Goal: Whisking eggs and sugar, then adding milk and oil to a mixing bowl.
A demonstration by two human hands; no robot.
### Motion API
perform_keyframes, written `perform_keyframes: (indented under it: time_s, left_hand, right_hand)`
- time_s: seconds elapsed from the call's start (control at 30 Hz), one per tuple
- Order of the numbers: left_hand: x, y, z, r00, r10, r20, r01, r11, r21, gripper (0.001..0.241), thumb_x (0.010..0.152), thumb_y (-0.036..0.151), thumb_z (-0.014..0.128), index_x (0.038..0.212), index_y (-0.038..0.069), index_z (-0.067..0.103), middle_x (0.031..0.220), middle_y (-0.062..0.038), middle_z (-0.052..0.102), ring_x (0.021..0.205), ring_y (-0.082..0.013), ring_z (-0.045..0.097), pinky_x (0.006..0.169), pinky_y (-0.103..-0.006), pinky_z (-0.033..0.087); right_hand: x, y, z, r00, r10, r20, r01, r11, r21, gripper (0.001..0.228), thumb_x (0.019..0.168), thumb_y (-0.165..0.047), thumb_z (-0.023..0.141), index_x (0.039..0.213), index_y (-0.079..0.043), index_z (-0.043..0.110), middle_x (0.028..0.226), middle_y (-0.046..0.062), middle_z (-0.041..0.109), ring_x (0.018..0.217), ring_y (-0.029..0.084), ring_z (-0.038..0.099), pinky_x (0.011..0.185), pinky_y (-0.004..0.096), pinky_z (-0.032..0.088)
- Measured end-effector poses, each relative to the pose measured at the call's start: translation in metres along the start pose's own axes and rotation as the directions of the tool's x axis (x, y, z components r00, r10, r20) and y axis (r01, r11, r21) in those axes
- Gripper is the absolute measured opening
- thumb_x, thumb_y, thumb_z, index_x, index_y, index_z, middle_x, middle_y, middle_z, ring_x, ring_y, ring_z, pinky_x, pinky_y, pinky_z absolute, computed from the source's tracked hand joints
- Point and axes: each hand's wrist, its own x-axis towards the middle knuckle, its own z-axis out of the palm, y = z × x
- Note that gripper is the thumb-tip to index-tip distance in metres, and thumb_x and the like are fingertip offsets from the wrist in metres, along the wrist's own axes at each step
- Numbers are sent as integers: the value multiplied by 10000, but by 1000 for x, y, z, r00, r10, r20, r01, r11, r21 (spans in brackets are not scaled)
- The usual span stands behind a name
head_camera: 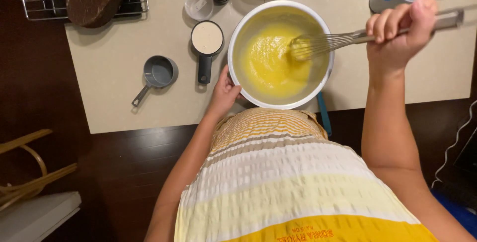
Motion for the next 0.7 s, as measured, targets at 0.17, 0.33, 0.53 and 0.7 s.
perform_keyframes:
  time_s: [0.17, 0.33, 0.53, 0.7]
  left_hand:
    - [-24, 51, -9, 968, 234, -89, -124, 755, 644, 579, 960, 66, 663, 1510, 65, 479, 1044, -82, 621, 805, -164, 636, 689, -280, 565]
    - [-10, 43, -50, 826, 544, -147, -150, 464, 873, 440, 951, 58, 667, 1385, 59, 593, 1106, -143, 602, 938, -239, 642, 838, -367, 548]
    - [43, -20, -108, 841, 482, -244, -131, 619, 774, 566, 952, 168, 711, 1420, -26, 459, 1101, -137, 654, 948, -252, 676, 811, -360, 555]
    - [58, -13, -114, 963, -118, -243, 150, 981, 120, 390, 1007, 243, 616, 1290, -8, 521, 943, -106, 679, 699, -190, 665, 546, -325, 535]
  right_hand:
    - [-45, -8, 29, 951, -182, 250, 181, 983, 28, 187, 1134, -196, 486, 982, -119, 407, 547, 49, 402, 383, 181, 369, 452, 363, 418]
    - [-83, 20, 51, 953, -86, 292, 135, 979, -151, 223, 1108, -162, 532, 938, -94, 406, 559, 66, 421, 451, 166, 396, 520, 360, 429]
    - [-86, 14, 68, 950, -25, 311, 105, 964, -243, 306, 1106, -167, 549, 858, -76, 394, 599, 67, 440, 482, 157, 400, 569, 364, 451]
    - [-89, 14, 70, 956, -11, 293, 92, 960, -266, 324, 1112, -172, 558, 850, -79, 391, 575, 59, 436, 483, 151, 402, 574, 357, 452]
